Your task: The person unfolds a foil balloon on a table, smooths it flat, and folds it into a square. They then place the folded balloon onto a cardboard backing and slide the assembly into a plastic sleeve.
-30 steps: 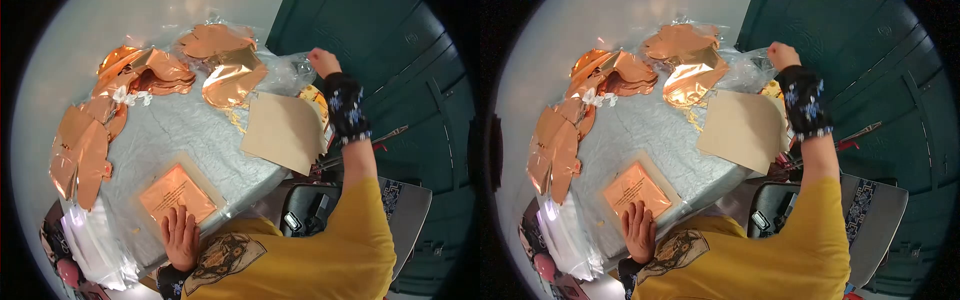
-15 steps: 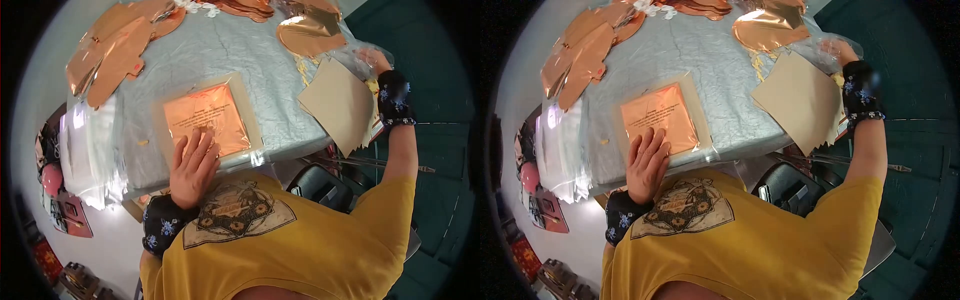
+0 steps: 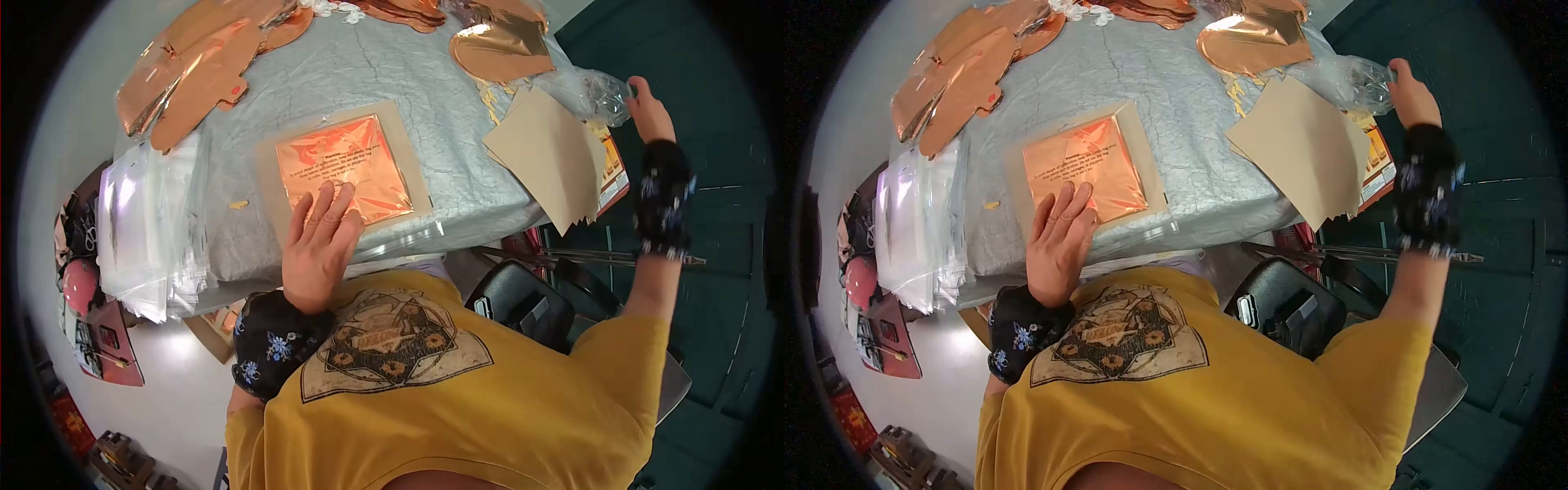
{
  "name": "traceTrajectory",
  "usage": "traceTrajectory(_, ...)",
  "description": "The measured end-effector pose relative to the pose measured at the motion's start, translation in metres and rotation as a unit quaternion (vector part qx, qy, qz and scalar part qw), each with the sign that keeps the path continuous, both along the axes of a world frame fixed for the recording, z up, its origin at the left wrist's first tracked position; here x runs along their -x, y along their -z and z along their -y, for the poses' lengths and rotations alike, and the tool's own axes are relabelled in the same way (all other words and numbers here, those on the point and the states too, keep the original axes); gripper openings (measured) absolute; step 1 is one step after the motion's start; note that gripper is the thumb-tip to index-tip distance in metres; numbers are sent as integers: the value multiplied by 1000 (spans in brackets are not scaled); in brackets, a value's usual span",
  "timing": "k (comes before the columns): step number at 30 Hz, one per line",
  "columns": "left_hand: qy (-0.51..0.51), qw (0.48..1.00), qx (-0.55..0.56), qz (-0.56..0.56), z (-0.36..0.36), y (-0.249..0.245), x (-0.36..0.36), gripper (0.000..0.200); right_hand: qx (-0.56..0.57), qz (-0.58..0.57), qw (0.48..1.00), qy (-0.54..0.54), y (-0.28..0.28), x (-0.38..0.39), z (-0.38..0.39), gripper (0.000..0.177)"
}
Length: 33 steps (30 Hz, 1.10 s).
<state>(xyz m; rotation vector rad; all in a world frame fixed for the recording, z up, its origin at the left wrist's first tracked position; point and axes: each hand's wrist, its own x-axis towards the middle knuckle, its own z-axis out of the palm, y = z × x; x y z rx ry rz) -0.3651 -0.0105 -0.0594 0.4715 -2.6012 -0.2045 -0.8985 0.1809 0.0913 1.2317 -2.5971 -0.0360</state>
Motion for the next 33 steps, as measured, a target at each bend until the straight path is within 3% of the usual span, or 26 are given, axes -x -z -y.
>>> traceTrajectory(1, -2, 1000, -2, 2, -1, 0, 0, 20, 89, -27, 996, 5, -2, -39, -2, 17)
traceTrajectory(4, -5, 1000, -10, 3, -2, -3, 2, 13, 284, 193, 937, -59, 28, -166, 1, 16)
traceTrajectory(6, -5, 1000, -17, 6, -2, -7, 2, 11, 259, 330, 905, -70, 50, -269, 5, 12)
traceTrajectory(8, -9, 1000, -28, 7, -2, -8, 2, 11, 215, 318, 911, -147, 85, -328, 6, 6)
traceTrajectory(10, -11, 999, -32, 4, -2, -6, 3, 12, 281, 321, 888, -170, 114, -364, 15, 12)
traceTrajectory(14, -18, 999, -44, -7, -1, -4, 4, 13, 322, 262, 892, -177, 135, -380, 31, 16)
traceTrajectory(19, -24, 999, -39, -8, -3, -4, 4, 12, 265, 172, 938, -141, 130, -374, 42, 23)
traceTrajectory(23, -35, 999, -33, -2, -4, -4, 4, 12, 265, 179, 937, -139, 130, -374, 38, 21)
traceTrajectory(26, -35, 999, -20, 17, -6, -6, 6, 16, 289, 263, 910, -141, 131, -380, 38, 20)
traceTrajectory(33, -42, 994, 42, 86, -9, -22, 19, 34, 256, 189, 935, -157, 129, -378, 36, 21)
